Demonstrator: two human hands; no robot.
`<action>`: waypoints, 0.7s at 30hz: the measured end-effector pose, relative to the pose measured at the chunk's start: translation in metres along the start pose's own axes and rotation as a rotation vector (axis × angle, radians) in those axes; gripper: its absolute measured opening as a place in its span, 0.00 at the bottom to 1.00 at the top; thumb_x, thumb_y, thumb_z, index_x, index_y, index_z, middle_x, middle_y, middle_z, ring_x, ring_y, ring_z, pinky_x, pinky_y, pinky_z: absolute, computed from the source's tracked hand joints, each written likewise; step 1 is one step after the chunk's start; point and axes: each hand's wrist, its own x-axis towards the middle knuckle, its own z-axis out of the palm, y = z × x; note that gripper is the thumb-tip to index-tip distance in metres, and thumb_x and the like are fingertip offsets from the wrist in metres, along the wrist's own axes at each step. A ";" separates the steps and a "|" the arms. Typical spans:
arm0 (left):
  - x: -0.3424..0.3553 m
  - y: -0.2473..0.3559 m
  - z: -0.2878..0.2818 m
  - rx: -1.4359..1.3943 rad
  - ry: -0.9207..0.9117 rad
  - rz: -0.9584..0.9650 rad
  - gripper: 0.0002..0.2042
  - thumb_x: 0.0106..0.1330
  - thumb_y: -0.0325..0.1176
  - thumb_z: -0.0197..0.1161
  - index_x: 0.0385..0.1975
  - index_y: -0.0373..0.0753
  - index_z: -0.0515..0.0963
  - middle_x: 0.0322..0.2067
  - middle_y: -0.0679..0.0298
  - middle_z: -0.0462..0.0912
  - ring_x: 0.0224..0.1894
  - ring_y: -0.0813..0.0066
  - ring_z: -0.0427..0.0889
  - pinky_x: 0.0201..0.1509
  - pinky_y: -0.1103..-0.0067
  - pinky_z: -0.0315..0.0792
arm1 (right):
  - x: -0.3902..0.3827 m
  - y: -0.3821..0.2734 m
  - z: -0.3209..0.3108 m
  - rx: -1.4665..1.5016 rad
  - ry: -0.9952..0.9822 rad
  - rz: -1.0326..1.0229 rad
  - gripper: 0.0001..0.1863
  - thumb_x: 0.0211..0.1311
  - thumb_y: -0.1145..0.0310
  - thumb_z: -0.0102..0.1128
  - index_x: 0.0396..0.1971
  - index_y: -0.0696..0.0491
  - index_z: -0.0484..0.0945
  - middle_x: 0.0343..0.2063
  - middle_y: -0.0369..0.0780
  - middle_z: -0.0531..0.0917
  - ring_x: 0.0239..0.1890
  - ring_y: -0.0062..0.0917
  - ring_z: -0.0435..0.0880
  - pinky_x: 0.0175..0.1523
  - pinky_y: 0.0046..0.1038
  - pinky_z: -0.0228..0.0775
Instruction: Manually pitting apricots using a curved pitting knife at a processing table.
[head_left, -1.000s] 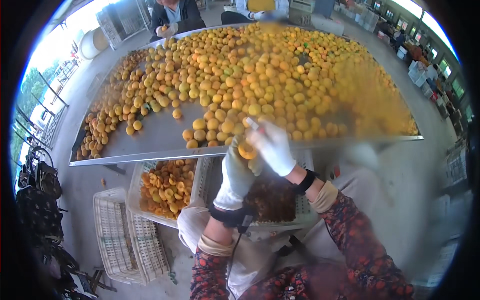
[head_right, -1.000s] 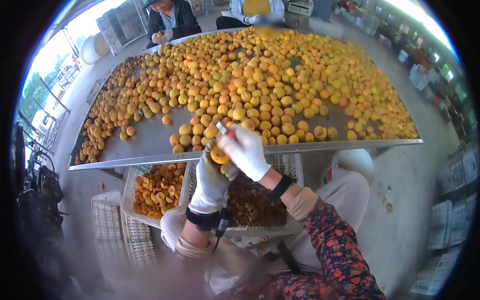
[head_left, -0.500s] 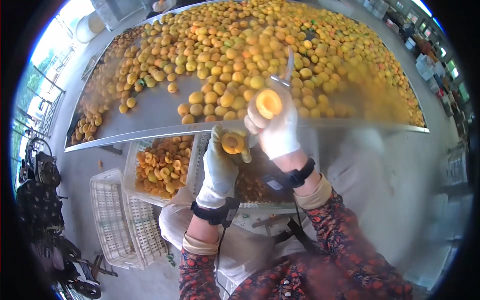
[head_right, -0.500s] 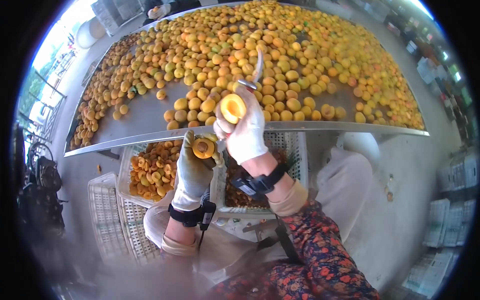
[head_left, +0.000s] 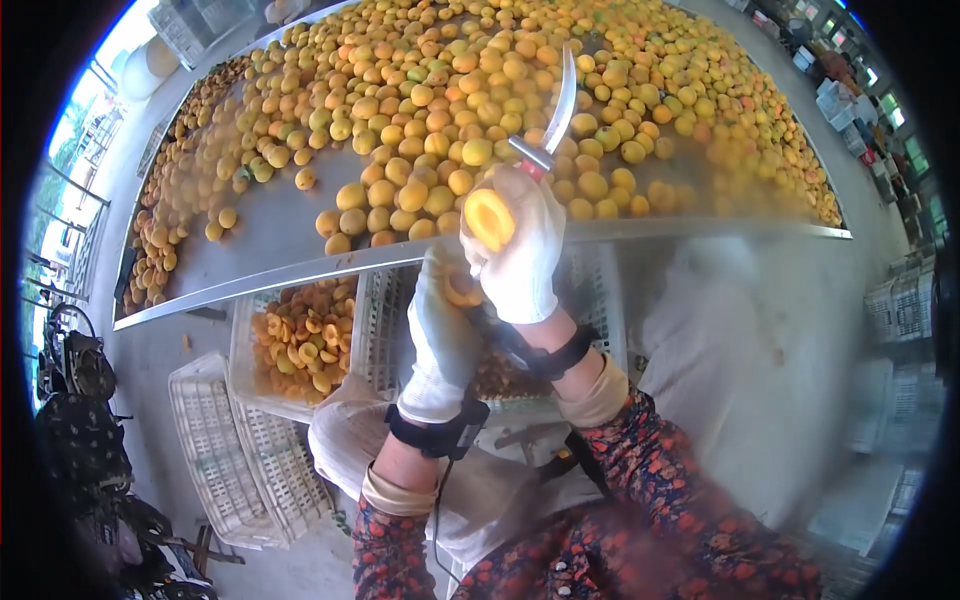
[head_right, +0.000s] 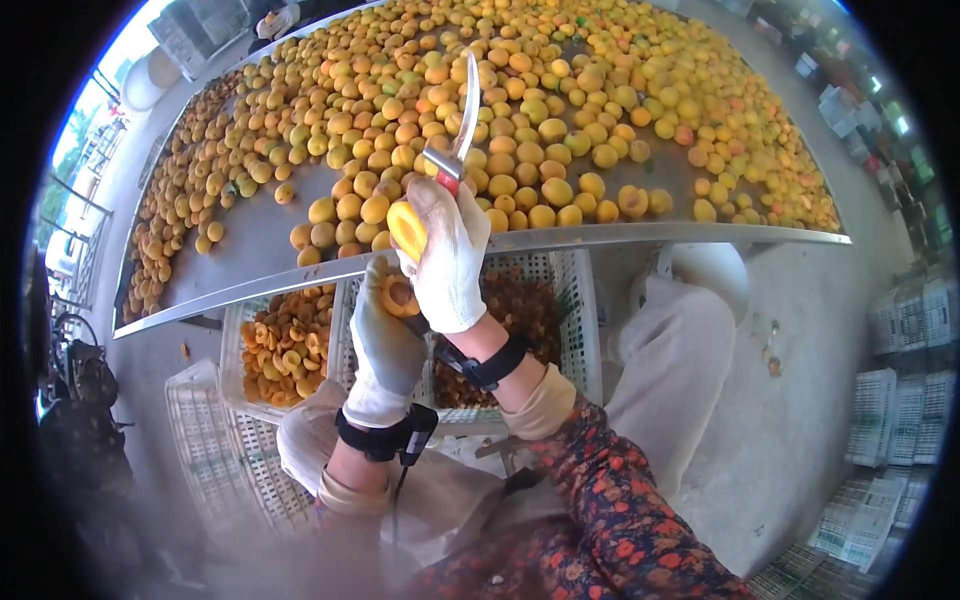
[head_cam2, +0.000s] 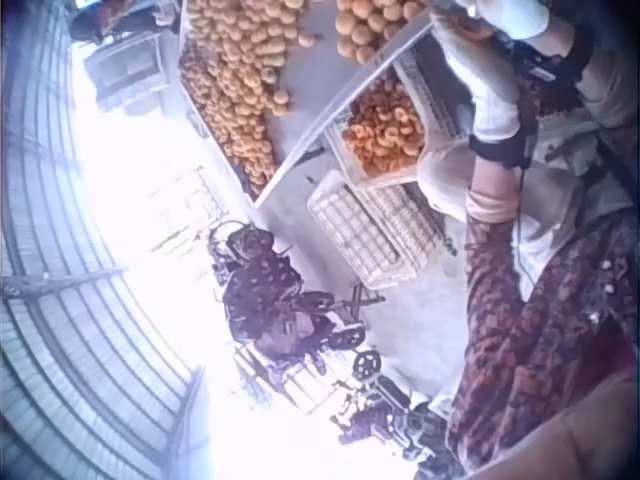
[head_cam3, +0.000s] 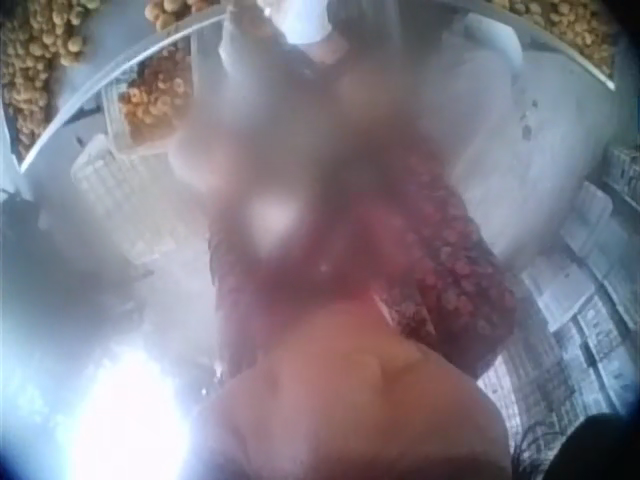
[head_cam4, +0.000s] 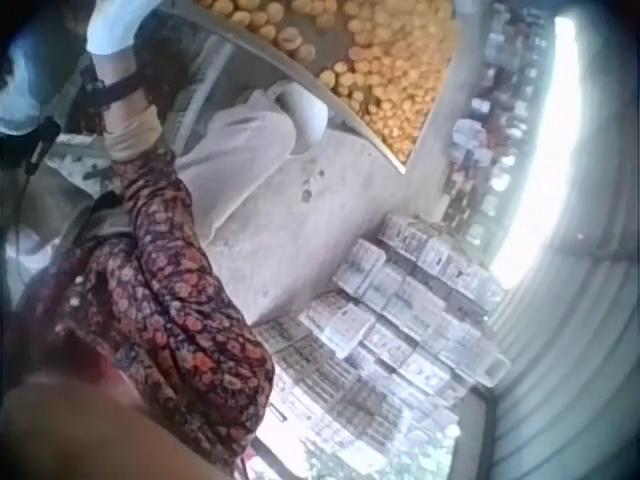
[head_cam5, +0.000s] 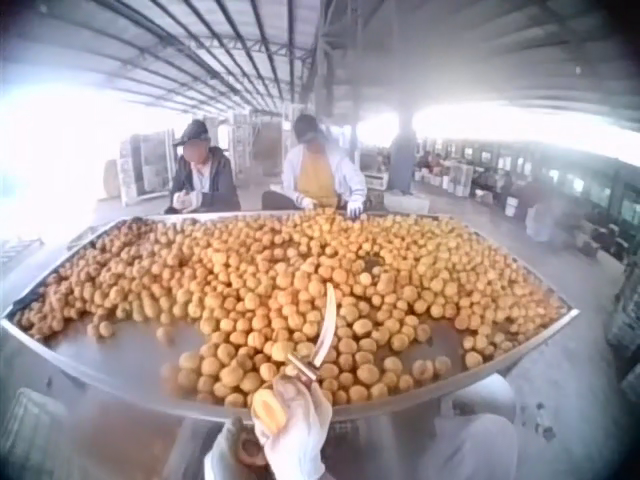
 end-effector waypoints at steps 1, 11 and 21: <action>0.002 -0.005 0.000 0.496 0.017 0.250 0.12 0.72 0.41 0.50 0.34 0.40 0.72 0.25 0.69 0.74 0.28 0.80 0.76 0.34 0.81 0.74 | 0.002 0.001 -0.001 0.091 -0.020 0.070 0.05 0.56 0.81 0.52 0.32 0.58 0.71 0.20 0.37 0.74 0.14 0.20 0.71 0.16 0.21 0.60; 0.010 0.000 0.017 0.319 0.183 0.156 0.17 0.74 0.40 0.44 0.28 0.36 0.74 0.20 0.72 0.68 0.21 0.85 0.65 0.23 0.86 0.62 | 0.019 0.013 -0.009 0.834 0.122 0.645 0.11 0.67 0.54 0.41 0.30 0.43 0.65 0.14 0.33 0.67 0.10 0.20 0.63 0.16 0.23 0.46; 0.012 0.014 0.031 -0.158 0.141 -0.126 0.19 0.72 0.45 0.45 0.25 0.39 0.73 0.18 0.72 0.66 0.16 0.86 0.60 0.17 0.85 0.54 | 0.028 0.020 -0.015 0.819 0.170 0.655 0.11 0.66 0.53 0.43 0.32 0.43 0.66 0.17 0.33 0.68 0.11 0.20 0.64 0.17 0.22 0.50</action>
